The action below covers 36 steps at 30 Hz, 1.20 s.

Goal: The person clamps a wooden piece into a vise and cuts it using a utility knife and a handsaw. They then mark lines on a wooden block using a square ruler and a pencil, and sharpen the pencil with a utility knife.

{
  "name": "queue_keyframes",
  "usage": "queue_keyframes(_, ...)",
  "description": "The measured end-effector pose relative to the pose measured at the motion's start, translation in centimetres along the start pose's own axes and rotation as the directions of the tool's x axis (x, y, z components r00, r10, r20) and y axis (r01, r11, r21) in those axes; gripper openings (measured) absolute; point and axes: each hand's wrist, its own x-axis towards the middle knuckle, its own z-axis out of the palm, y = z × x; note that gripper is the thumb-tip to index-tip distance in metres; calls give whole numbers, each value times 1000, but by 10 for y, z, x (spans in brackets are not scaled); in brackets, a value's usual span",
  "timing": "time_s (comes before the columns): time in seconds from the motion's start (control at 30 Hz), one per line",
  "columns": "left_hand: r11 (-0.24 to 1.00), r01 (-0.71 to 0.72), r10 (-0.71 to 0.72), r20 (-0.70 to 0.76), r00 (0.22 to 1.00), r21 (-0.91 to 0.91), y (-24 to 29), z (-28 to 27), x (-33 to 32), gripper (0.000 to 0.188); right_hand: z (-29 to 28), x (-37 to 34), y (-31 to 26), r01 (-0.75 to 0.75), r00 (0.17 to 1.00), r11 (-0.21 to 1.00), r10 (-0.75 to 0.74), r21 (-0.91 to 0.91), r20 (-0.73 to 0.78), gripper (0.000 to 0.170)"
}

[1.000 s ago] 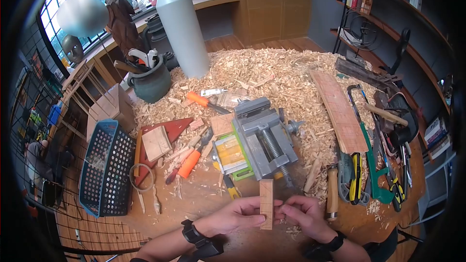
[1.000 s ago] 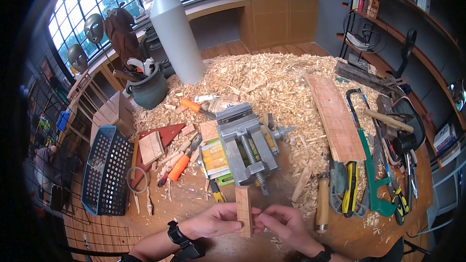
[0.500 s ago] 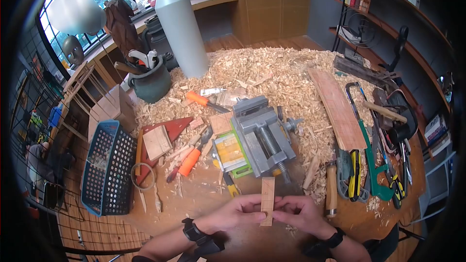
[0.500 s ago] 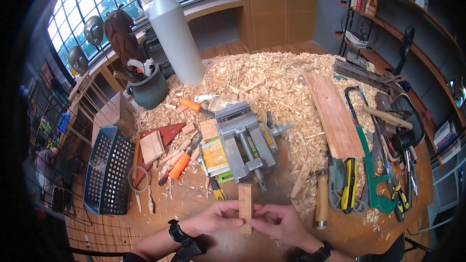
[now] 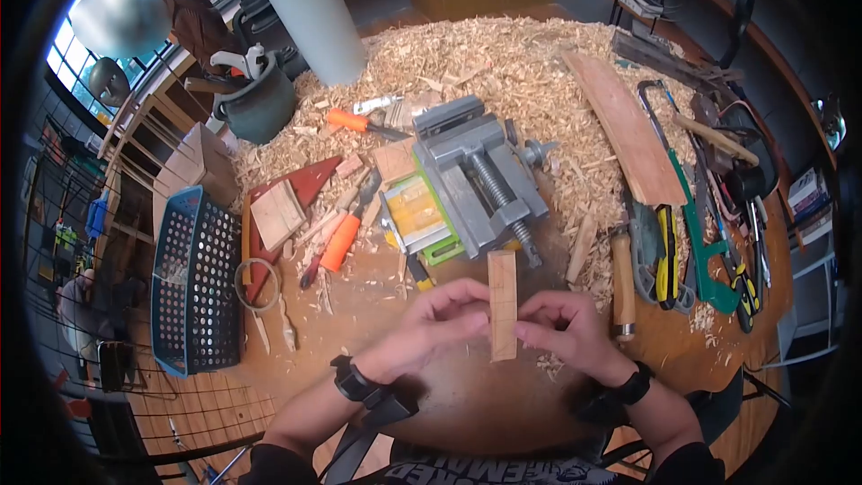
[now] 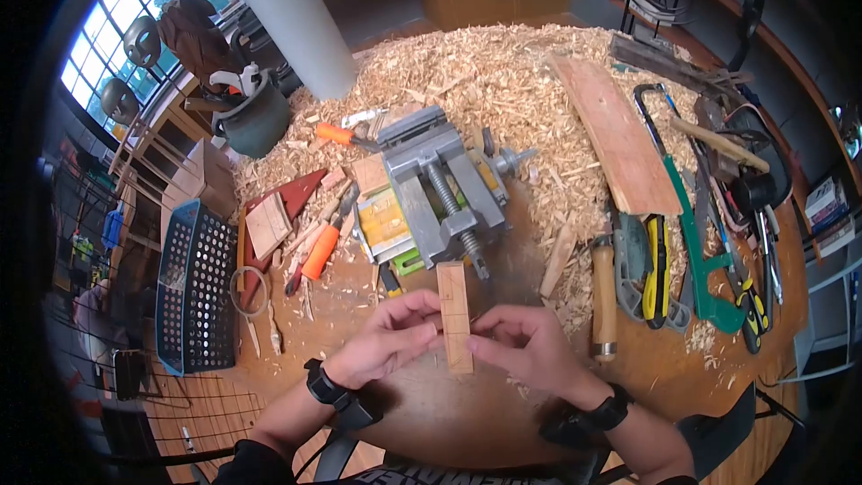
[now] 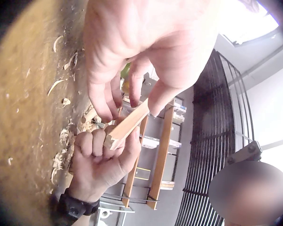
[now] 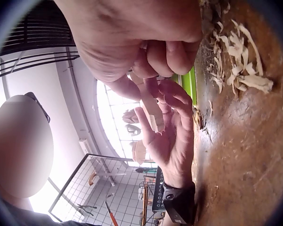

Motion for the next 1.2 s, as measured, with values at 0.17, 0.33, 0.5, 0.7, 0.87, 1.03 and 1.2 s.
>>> queue_keyframes(0.17, 999, -34, 34, -15, 999, 13, 2, 1, 1, 23, -1, 3, -3, 7, 1000, 1000, -7, -17, -2, 12)
queue_keyframes(0.33, 1000, -14, 14, -28, 1000, 8, -2, -6, 2, 22, -1, 3, -2, 21, 1000, 1000, -21, -16, 8, 13)
queue_keyframes(0.5, 1000, -24, 24, -25, 999, 7, -2, -4, 4, 22, -2, 4, -4, 30, 999, 999, -29, -22, 34, 14)
queue_keyframes(0.7, 1000, -26, 26, -26, 999, -2, 0, -3, 4, 20, -2, 3, -3, 12, 999, 1000, -11, -13, 33, 14)
queue_keyframes(0.87, 999, -44, 43, -21, 999, -28, 0, -2, 4, 21, -1, 4, -4, 5, 999, 1000, -4, -22, 53, 14)
queue_keyframes(1.03, 998, -36, 34, -23, 999, -59, 1, -2, 3, 22, -2, 4, -5, 13, 998, 999, -12, -30, 59, 14)
queue_keyframes(1.2, 998, -45, 44, -29, 999, -43, 0, -4, 3, 23, -2, 4, -5, 15, 998, 999, -13, -39, 63, 13)
